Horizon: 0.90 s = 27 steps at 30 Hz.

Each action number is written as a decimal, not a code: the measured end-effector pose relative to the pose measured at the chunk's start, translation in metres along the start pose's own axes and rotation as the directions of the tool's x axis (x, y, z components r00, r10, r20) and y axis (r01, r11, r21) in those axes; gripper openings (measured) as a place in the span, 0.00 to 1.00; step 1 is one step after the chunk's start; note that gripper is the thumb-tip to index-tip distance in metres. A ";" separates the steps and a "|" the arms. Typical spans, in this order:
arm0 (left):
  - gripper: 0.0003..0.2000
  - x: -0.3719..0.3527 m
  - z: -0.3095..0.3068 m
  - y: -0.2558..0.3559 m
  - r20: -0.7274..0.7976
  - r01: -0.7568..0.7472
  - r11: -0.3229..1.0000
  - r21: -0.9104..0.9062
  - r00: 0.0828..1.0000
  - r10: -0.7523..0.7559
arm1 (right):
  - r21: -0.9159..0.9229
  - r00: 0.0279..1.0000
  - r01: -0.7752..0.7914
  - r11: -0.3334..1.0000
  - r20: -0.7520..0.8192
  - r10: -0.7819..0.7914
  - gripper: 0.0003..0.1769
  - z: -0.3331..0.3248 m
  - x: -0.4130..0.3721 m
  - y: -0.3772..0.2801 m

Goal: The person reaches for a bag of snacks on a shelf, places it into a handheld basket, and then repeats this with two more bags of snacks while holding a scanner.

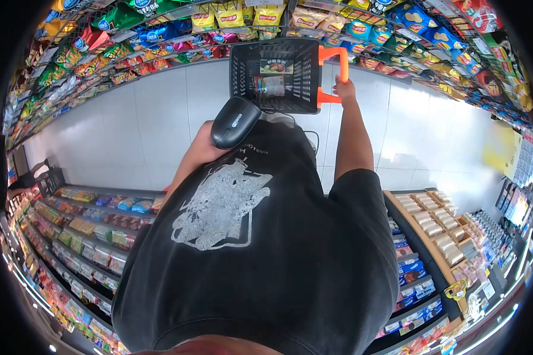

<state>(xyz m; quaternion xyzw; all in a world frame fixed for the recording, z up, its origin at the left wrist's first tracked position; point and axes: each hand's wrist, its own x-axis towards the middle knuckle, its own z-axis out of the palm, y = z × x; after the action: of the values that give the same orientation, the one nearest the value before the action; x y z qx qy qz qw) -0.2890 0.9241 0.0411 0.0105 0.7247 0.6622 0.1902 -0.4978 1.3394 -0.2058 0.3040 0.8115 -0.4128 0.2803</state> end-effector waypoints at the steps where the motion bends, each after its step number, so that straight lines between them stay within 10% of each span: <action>1: 0.18 0.003 -0.005 0.003 0.017 -0.016 1.000 0.004 1.000 0.016 | 0.043 0.985 -0.151 0.988 0.091 0.147 0.25 -0.004 -0.017 -0.015; 7: 0.19 0.013 -0.038 0.008 0.085 -0.033 0.998 0.061 0.996 0.028 | 0.222 0.938 -0.306 0.926 0.235 0.254 0.25 -0.002 -0.008 -0.015; 27: 0.11 -0.018 -0.097 -0.030 0.083 0.094 0.995 0.021 0.992 -0.095 | 0.136 0.981 -0.153 0.979 -0.095 0.167 0.25 0.021 -0.016 -0.010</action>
<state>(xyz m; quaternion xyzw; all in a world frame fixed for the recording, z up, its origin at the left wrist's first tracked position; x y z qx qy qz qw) -0.2934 0.8228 0.0216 0.0056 0.7213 0.6453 0.2516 -0.4908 1.3132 -0.1999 0.4073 0.7699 -0.4234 0.2491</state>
